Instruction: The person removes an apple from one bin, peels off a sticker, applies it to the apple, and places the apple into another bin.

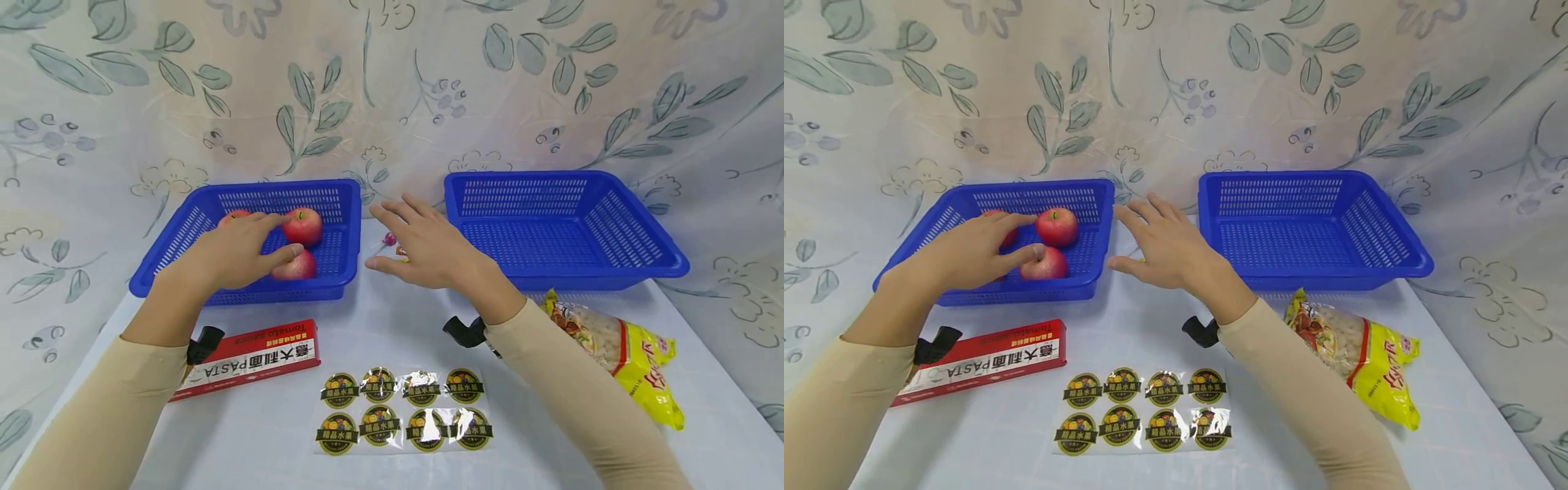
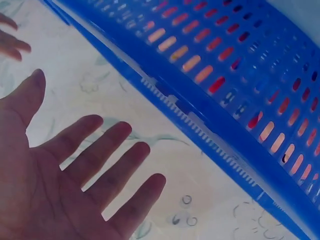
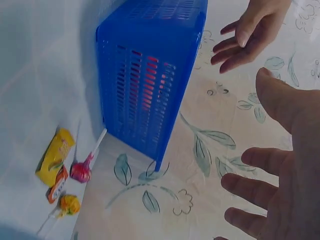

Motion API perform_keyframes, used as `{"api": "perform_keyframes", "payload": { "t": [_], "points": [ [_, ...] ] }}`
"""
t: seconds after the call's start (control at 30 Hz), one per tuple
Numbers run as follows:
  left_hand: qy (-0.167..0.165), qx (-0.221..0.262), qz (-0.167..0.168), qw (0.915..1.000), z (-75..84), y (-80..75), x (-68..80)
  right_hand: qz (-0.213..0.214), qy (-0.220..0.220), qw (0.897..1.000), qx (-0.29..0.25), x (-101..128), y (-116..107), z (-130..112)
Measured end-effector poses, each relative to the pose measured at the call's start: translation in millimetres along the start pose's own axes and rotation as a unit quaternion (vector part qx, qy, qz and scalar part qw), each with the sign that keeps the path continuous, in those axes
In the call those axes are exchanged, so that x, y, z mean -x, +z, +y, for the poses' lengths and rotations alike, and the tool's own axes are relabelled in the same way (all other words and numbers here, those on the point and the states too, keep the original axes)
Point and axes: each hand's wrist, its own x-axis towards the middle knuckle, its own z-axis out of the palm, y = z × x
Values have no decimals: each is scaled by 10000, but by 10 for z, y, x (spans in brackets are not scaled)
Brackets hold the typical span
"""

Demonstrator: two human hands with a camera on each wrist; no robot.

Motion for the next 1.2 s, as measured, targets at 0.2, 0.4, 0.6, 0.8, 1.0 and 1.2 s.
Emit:
{"api": "perform_keyframes", "payload": {
  "t": [0.2, 0.4, 0.6, 0.8, 1.0, 1.2],
  "points": [
    [108, 220, -47, 9997, -87, -2, -112, -20, -341, 9989, -310, -124, 102, -91],
    [81, 500, -462, 9977, -212, -17, -276, -318, -322, 9941, -989, -275, 221, -141],
    [-64, 709, -1341, 9884, -229, -112, -429, -383, -256, 9873, -1521, -444, 373, -143],
    [1, 653, -1828, 9810, -257, -116, -544, -353, -200, 9850, -1677, -506, 502, -160],
    [-101, 768, -2250, 9713, -326, -73, -624, -170, -103, 9789, -2033, -512, 566, -152],
    [-68, 997, -2557, 9616, -396, -107, -658, -110, 36, 9704, -2413, -512, 622, -100]
  ]
}}
